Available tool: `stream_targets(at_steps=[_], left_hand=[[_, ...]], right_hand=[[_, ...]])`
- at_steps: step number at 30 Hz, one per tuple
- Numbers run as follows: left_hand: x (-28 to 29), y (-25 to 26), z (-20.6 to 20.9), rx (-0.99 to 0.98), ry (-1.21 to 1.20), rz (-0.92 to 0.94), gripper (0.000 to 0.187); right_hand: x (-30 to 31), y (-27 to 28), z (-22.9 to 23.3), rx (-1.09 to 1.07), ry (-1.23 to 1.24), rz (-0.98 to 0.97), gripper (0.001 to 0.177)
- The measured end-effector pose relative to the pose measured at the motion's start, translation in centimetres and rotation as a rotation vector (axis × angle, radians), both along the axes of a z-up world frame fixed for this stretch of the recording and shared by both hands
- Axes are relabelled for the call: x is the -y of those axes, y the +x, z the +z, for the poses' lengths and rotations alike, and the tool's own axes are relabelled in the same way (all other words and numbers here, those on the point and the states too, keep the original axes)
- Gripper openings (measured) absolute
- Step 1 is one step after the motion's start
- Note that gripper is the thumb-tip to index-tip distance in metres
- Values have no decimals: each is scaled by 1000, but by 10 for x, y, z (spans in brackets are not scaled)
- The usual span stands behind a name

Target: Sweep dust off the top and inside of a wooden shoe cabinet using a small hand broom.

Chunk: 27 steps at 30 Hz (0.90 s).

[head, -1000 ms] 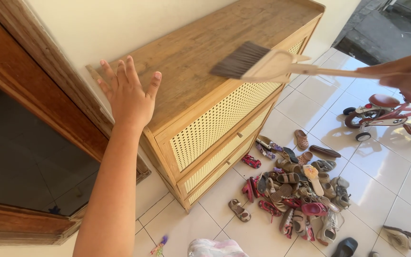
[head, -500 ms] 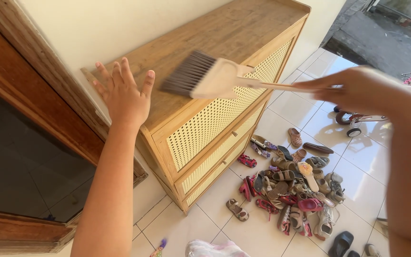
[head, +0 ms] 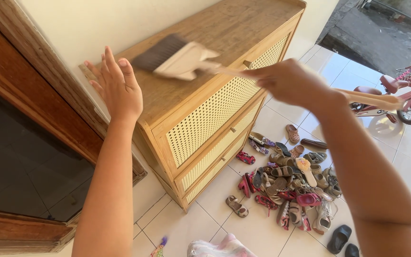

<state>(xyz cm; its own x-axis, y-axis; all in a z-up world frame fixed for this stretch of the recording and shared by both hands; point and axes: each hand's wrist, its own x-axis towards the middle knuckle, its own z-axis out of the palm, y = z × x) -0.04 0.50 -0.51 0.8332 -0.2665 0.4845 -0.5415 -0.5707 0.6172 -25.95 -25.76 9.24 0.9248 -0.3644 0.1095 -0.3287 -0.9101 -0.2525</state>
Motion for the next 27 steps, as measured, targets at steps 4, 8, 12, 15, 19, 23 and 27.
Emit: stream_targets(at_steps=[4, 8, 12, 15, 19, 23, 27], left_hand=[[0, 2, -1, -12, -21, -2, 97], [1, 1, -1, 12, -18, -10, 97], [1, -1, 0, 3, -9, -16, 97], [2, 1, -3, 19, -1, -29, 98], [2, 0, -2, 43, -10, -22, 97], [0, 0, -3, 36, -63, -21, 97], [-1, 3, -4, 43, -66, -18, 95]], right_hand=[[0, -7, 12, -27, -53, 238, 40], [-6, -57, 57, -291, -110, -8, 39], [94, -118, 36, -365, -100, -101, 44], [79, -115, 40, -302, -80, -159, 47], [59, -114, 46, -214, -51, -237, 51], [39, -106, 51, -129, -26, -303, 57], [-31, -56, 23, 167, -107, 12, 40]])
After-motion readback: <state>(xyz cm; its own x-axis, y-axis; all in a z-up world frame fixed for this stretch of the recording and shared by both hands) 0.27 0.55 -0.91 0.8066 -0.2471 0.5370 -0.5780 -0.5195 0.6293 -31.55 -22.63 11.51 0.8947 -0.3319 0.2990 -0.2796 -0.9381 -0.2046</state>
